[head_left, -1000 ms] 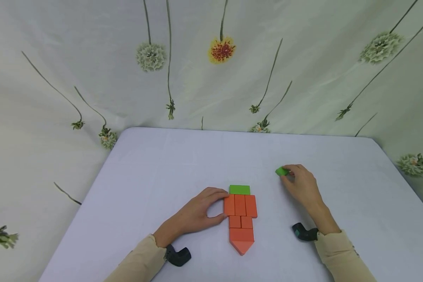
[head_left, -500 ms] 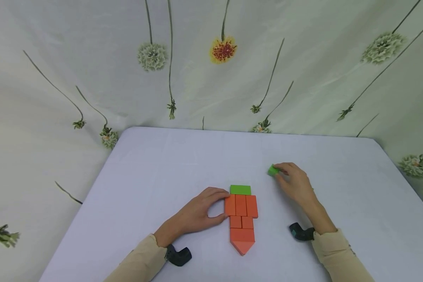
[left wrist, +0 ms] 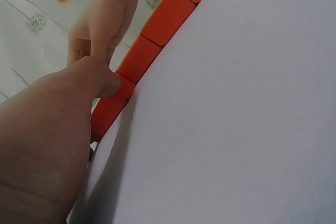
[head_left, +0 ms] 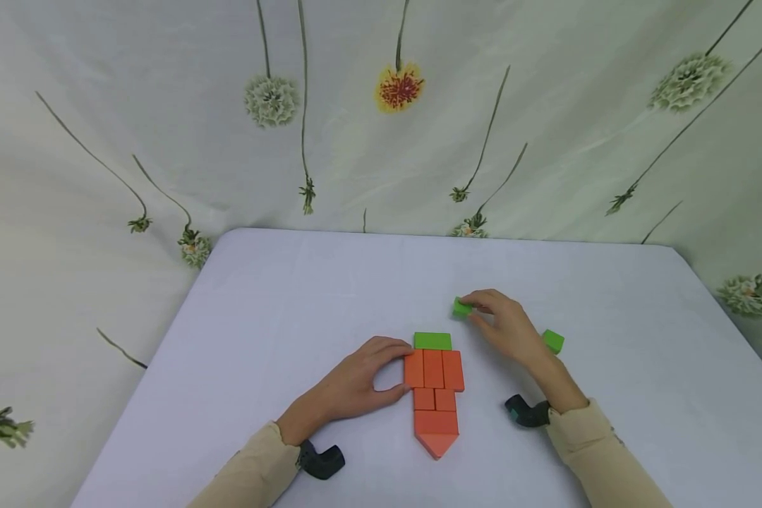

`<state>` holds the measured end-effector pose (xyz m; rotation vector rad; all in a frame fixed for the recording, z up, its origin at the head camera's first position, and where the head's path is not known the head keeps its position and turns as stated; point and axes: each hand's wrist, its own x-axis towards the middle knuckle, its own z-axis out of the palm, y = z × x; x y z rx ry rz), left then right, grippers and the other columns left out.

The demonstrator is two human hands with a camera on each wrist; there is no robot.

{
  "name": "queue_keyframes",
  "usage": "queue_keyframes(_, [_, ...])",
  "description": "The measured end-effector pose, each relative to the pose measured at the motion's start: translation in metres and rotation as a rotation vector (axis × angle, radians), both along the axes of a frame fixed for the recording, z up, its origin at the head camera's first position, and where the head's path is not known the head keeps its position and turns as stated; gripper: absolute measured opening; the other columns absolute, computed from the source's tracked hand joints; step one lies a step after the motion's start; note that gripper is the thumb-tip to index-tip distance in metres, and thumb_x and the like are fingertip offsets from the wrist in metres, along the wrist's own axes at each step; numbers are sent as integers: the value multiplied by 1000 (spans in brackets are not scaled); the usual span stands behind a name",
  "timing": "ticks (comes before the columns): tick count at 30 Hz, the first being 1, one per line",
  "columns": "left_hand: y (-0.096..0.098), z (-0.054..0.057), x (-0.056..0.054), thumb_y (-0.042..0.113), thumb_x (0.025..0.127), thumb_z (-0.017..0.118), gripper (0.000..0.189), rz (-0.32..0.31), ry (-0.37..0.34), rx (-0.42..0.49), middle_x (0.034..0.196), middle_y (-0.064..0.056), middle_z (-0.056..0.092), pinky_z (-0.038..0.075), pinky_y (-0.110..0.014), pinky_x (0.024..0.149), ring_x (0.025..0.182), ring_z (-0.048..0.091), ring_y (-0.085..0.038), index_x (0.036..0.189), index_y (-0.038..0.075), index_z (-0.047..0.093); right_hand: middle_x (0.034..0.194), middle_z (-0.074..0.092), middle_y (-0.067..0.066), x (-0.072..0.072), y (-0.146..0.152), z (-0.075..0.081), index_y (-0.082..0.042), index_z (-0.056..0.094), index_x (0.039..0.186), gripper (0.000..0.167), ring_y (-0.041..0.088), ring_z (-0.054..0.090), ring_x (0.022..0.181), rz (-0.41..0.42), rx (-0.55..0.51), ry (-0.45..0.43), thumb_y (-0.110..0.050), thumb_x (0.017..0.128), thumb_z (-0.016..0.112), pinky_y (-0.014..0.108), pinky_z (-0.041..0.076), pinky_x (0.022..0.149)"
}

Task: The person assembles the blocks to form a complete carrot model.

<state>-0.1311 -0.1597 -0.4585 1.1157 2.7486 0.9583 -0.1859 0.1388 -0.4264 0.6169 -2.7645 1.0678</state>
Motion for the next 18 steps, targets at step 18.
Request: queue_keyframes(18, [-1,0,0,30,93,77,57,-2,-10,12,143,1,57,50,-34,111,136,51,-14,144,15,57,130,67,10,-3,-43,8,-8,71,125,29,30,69,116,157,27,-102,-1,98,65,45,57,100])
